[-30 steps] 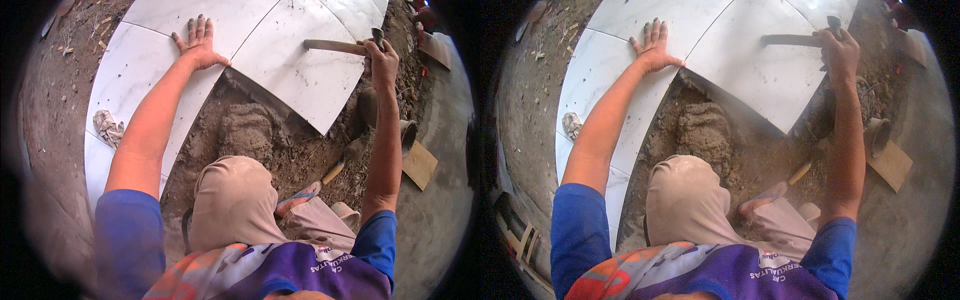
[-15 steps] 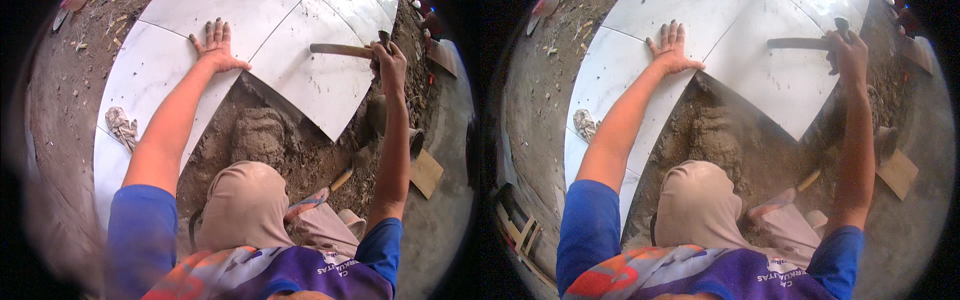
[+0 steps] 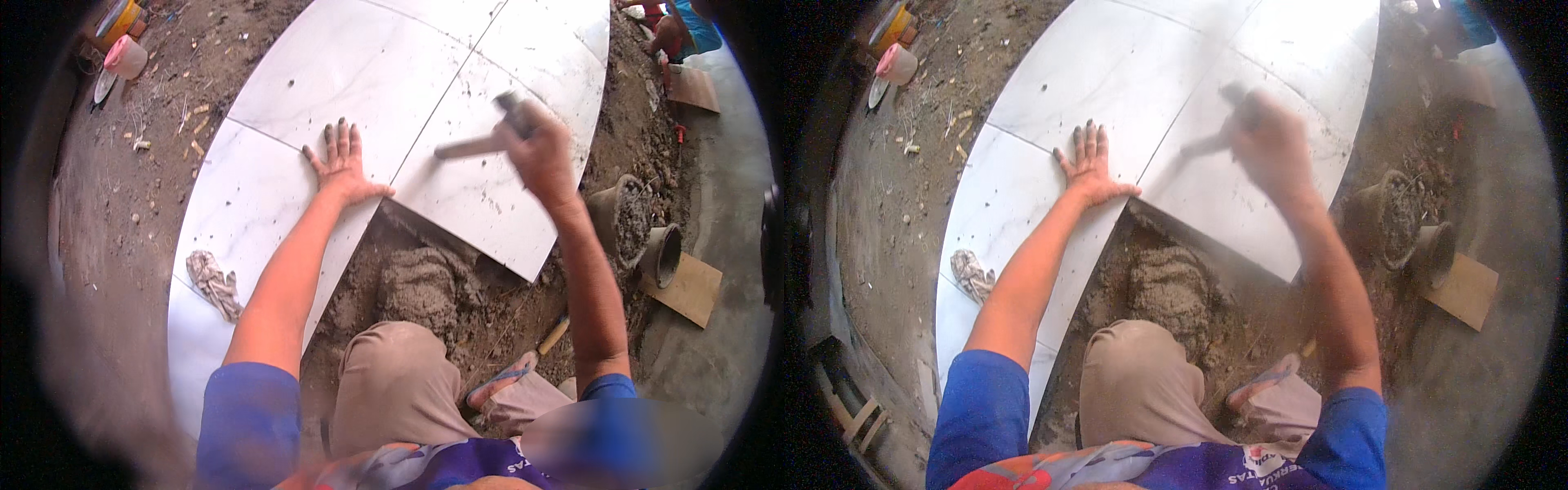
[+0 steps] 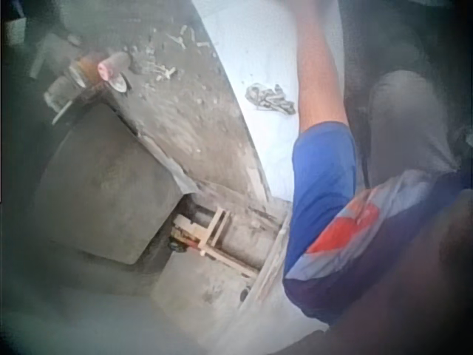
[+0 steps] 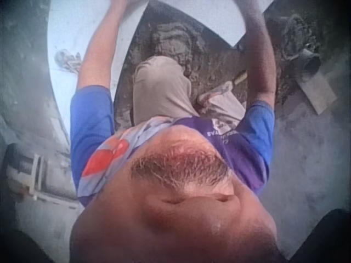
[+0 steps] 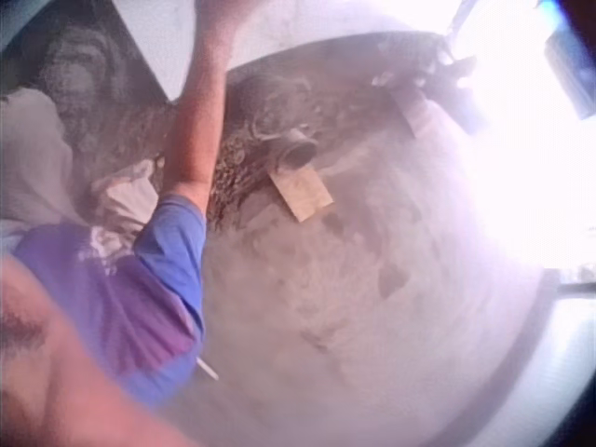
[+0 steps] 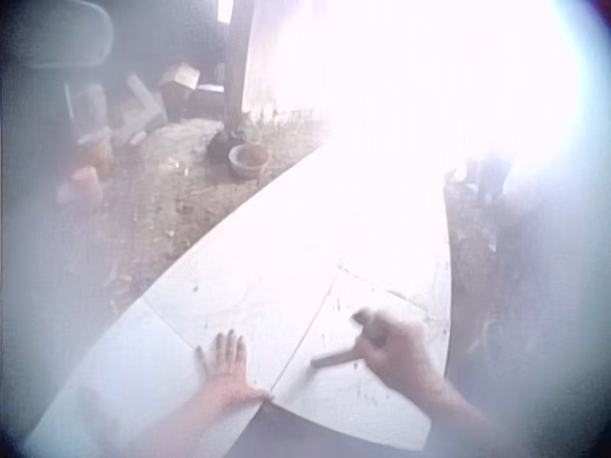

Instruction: The person is laying white floor tiles on a prepared cement bed. They use a hammer to tap the tiles into place and a trowel to spread and adjust the cement underneath.

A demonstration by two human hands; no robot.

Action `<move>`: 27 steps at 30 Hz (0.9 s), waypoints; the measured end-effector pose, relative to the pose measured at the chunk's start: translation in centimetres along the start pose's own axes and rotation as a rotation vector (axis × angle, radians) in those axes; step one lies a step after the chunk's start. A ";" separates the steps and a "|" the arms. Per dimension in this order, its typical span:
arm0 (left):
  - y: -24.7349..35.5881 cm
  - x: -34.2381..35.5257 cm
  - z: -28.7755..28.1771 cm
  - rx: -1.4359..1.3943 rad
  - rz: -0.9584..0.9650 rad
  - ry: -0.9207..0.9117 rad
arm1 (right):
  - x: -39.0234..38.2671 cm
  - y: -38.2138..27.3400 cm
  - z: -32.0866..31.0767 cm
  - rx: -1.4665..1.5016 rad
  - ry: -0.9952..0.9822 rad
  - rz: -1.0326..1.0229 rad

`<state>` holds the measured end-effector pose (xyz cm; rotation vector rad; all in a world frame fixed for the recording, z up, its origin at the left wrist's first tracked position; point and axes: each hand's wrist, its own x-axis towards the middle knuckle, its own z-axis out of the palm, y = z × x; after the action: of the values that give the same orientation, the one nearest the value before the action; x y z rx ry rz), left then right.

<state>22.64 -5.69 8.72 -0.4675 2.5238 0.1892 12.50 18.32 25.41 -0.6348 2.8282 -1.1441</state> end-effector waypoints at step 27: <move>-1.4 2.9 3.6 -0.178 0.125 0.209 | 3.6 0.2 -1.3 0.002 -0.047 0.171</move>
<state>22.69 -6.98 4.06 -0.4174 2.7570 0.4359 8.89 17.95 26.65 -0.4044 2.7777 -1.0881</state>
